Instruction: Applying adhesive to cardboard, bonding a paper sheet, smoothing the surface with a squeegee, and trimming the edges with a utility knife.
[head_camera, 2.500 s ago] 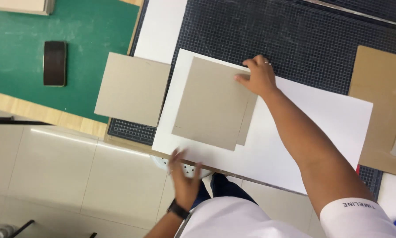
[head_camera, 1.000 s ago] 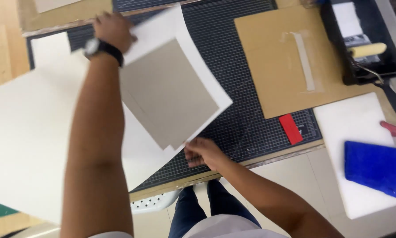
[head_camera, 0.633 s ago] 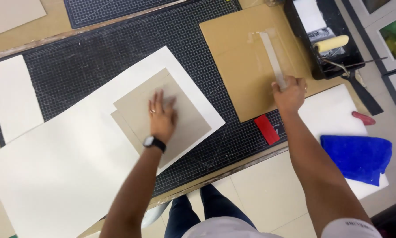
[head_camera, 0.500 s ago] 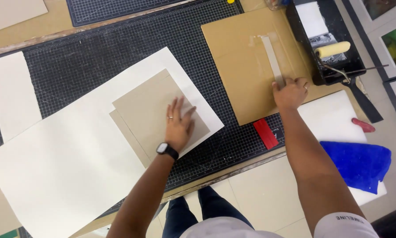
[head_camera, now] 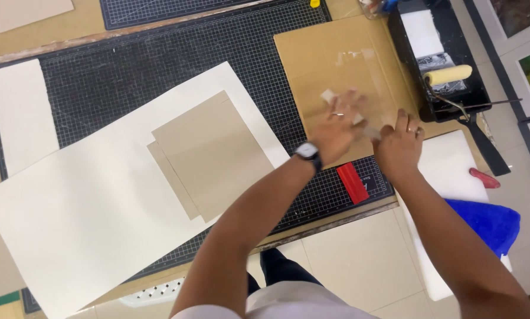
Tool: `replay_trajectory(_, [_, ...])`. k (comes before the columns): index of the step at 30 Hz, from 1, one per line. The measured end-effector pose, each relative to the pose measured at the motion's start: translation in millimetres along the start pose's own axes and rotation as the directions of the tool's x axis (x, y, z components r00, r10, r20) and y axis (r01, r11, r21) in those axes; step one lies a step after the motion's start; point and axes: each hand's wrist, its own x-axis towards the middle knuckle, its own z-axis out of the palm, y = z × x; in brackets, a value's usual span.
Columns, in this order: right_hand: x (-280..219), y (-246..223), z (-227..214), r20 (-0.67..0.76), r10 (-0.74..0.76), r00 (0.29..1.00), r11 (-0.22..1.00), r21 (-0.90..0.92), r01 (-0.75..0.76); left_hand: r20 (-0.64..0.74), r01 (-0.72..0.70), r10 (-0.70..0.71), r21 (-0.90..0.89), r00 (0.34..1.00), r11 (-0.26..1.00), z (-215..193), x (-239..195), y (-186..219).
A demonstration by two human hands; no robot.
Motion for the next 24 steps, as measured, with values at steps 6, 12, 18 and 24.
replay_trajectory(6, [-29.1, -7.0, -83.1, -0.176, -0.227, 0.958, 0.974, -0.055, 0.221, -0.052, -0.095, 0.094, -0.016, 0.994, 0.995, 8.4, 23.9, 31.1])
replay_trajectory(12, [-9.4, -0.4, -187.1, -0.259, -0.279, 0.924, 0.902, 0.261, 0.346, 0.07, 0.015, -0.006, -0.134, 0.998, 0.991, -67.5, -2.8, 14.4])
replay_trajectory(18, [-0.8, -62.5, -205.6, -0.197, -0.022, 0.98, 0.281, 0.94, 0.195, -0.173, 0.138, -0.428, -0.786, 0.887, 0.603, -121.9, -57.0, -37.2])
replay_trajectory(24, [12.7, -140.0, -172.2, 0.133, -0.163, 0.978, -0.184, 0.969, -0.162, -0.027, 0.071, -0.572, -0.986, 0.82, 0.148, -139.4, -116.8, -60.7])
